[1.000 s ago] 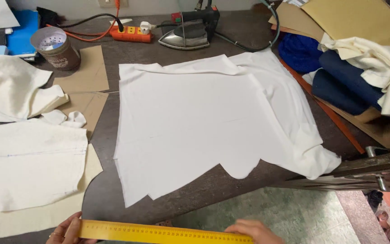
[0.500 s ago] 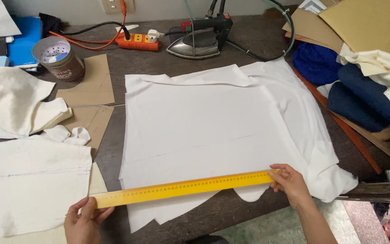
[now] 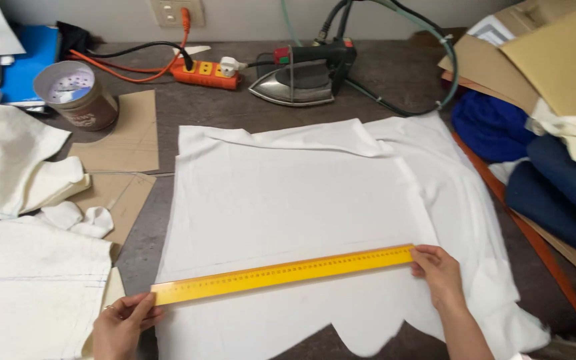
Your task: The person smooths a large white fabric on a worktable, uses a yellow ruler to measure a section, then places a smaller patterned fabric piece on top and adjusts its position. The person handles the fabrics and ruler by hand without cutting or sewing.
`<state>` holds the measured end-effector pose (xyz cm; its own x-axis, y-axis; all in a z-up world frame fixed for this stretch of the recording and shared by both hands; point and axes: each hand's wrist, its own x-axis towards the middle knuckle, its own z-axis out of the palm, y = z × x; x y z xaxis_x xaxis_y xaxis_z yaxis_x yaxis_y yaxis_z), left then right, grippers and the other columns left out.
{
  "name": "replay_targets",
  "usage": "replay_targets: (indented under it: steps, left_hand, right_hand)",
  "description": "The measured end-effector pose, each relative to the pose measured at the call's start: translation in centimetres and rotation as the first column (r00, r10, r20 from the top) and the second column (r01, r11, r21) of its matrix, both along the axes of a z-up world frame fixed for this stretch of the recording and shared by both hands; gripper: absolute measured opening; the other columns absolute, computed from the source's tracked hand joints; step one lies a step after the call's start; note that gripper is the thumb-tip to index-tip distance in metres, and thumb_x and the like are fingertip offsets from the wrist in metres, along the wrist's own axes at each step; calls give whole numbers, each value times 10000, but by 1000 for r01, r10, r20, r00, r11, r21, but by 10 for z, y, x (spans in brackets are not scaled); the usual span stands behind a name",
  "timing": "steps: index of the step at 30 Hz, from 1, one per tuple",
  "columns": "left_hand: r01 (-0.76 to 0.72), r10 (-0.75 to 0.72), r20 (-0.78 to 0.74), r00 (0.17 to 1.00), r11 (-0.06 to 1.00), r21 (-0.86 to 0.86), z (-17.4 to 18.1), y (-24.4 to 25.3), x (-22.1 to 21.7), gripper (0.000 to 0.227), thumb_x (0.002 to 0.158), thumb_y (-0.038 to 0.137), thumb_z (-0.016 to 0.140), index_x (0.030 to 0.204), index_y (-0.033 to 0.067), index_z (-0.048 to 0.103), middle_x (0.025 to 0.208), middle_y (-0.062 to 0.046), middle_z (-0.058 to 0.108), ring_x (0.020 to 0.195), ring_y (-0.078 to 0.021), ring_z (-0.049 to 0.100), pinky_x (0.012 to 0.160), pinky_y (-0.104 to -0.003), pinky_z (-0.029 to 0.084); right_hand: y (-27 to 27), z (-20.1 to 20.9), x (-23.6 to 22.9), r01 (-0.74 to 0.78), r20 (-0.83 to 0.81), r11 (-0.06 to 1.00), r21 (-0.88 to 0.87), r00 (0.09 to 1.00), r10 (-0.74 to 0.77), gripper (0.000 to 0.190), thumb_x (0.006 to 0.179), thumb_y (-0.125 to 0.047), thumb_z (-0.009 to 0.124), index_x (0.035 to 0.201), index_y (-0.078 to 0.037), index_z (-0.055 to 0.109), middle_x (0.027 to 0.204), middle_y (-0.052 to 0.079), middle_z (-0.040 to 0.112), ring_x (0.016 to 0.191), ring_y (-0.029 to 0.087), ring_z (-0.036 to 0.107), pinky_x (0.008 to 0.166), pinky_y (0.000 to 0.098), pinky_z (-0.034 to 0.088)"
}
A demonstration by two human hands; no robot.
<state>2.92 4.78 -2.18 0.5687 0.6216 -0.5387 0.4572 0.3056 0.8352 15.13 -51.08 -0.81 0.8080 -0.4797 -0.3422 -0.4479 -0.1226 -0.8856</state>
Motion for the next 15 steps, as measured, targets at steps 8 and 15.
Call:
replay_targets:
  steps: [8,15]
  left_hand:
    - [25,-8,-156,988,994,108,38,-10,18,202,822,38,749,896,-135,674,745,-232,658,605,-284,613,622,-362,573]
    - [367,-136,-514,847,849,380,31,3,22,247,791,330,730,833,93,786,693,-59,721,613,-175,628,655,-314,483]
  right_hand:
    - [10,4,9,-17,-38,999,-50,999,15,130,863,-51,696,980,-4,664,869,148,641,614,188,503,508,244,383]
    - [18,5,17,-40,-27,997,-62,999,38,173,898,-99,681,1019,23,663,800,122,581,656,181,490,493,263,351]
